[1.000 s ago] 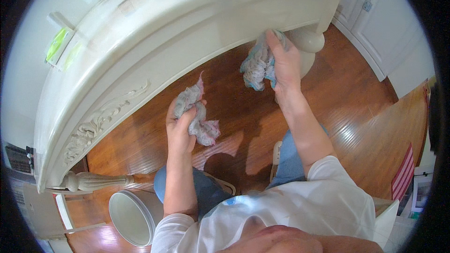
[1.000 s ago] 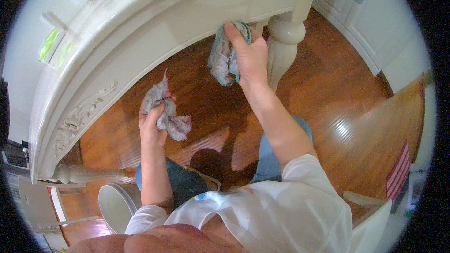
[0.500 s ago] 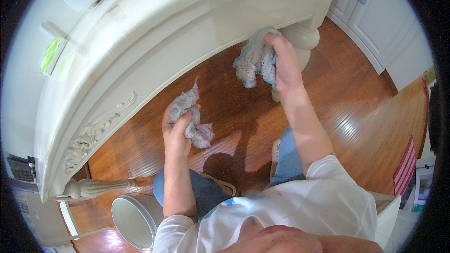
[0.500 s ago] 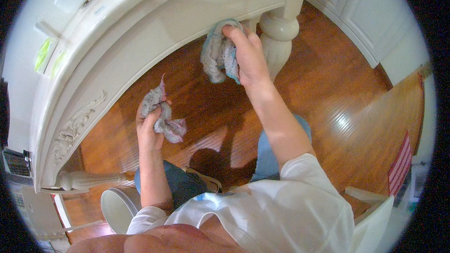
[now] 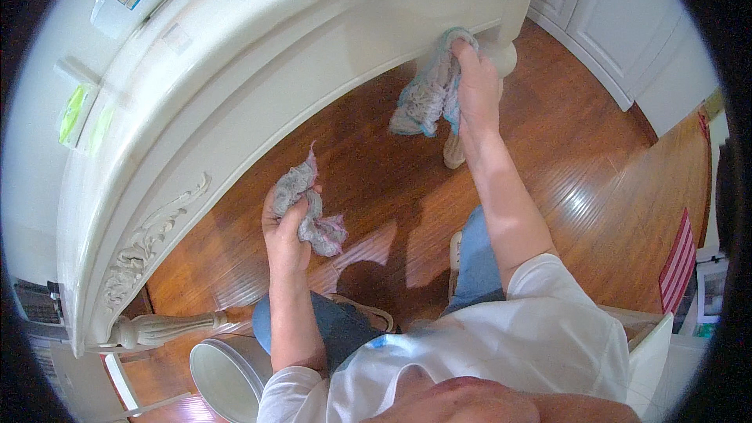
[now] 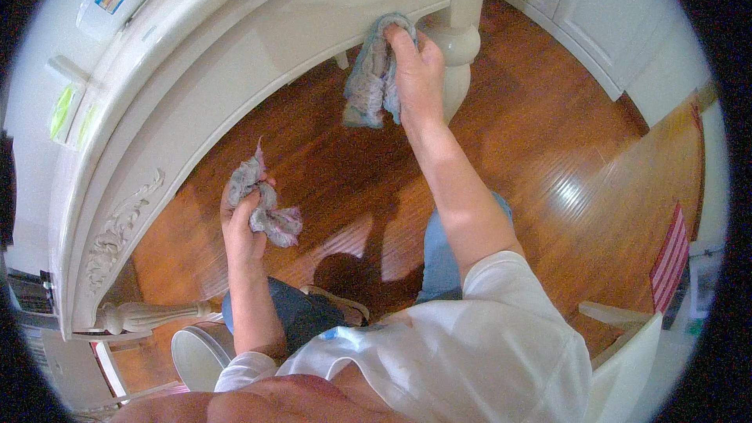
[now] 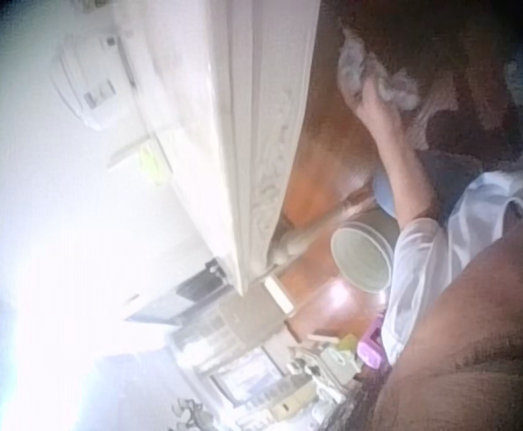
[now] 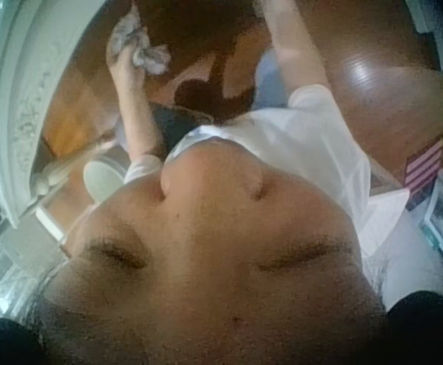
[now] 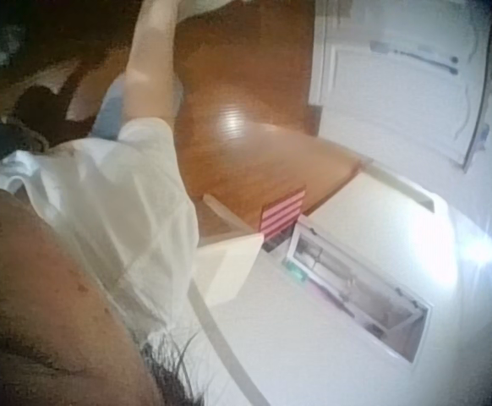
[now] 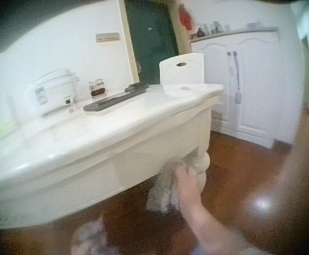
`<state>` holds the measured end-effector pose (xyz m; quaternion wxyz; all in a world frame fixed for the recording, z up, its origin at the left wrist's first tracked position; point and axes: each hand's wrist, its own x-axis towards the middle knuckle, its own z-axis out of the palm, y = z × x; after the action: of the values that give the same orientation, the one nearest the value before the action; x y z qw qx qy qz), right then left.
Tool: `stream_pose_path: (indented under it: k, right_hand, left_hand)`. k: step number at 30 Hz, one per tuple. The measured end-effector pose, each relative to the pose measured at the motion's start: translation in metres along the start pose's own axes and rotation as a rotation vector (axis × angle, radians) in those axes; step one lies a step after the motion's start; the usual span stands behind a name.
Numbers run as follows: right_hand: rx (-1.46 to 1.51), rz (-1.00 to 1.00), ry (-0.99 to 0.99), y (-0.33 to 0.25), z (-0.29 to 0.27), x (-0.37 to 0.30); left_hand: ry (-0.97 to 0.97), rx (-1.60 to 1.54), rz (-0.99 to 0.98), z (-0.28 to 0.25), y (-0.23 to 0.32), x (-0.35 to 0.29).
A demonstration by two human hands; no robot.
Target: The person kneels on the floor and wipes a white table with a cloth, cleaning the tabletop, legs, and base. They use a bucket of water nearby and continue wiping different parts of the table throughout the clip.
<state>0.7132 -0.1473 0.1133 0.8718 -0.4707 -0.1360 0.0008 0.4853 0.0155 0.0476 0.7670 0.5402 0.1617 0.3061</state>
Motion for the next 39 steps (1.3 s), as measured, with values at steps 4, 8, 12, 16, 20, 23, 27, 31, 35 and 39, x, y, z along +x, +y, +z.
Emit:
stream_pose_path:
  k: [4, 8, 12, 16, 20, 23, 27, 31, 35, 39]
  right_hand:
    - [-0.036, 0.028, 0.129, -0.005, -0.017, 0.016]
    - [0.125, -0.004, 0.134, 0.0, -0.026, 0.031]
    - [0.092, 0.071, 0.06, 0.003, -0.027, 0.03]
    - [0.069, 0.059, 0.034, 0.012, -0.008, 0.007]
    - [0.003, 0.076, -0.07, 0.021, 0.005, -0.009]
    - [-0.117, -0.072, 0.05, 0.025, 0.008, -0.002]
    - [-0.195, -0.104, 0.214, 0.022, -0.003, 0.014]
    - [-0.227, -0.026, 0.34, 0.011, -0.018, 0.029]
    - [0.085, -0.006, 0.258, 0.004, -0.022, 0.037]
    - [0.189, 0.161, 0.205, 0.0, -0.012, 0.027]
  left_hand:
    - [0.015, 0.03, -0.033, 0.002, 0.001, -0.001]
    - [0.01, 0.021, -0.026, 0.003, 0.0, -0.001]
    - [0.005, 0.04, -0.039, 0.001, -0.002, 0.001]
    - [0.007, 0.078, -0.07, -0.004, -0.007, 0.003]
    - [-0.014, 0.069, -0.103, -0.006, -0.016, 0.009]
    - [-0.023, 0.093, -0.133, -0.006, -0.02, 0.01]
    - [-0.059, 0.101, -0.106, -0.008, -0.02, 0.01]
    - [-0.054, 0.089, -0.103, -0.008, -0.018, 0.008]
    - [-0.009, 0.078, -0.086, -0.007, -0.017, 0.005]
    - [-0.012, 0.068, -0.08, -0.008, -0.015, 0.003]
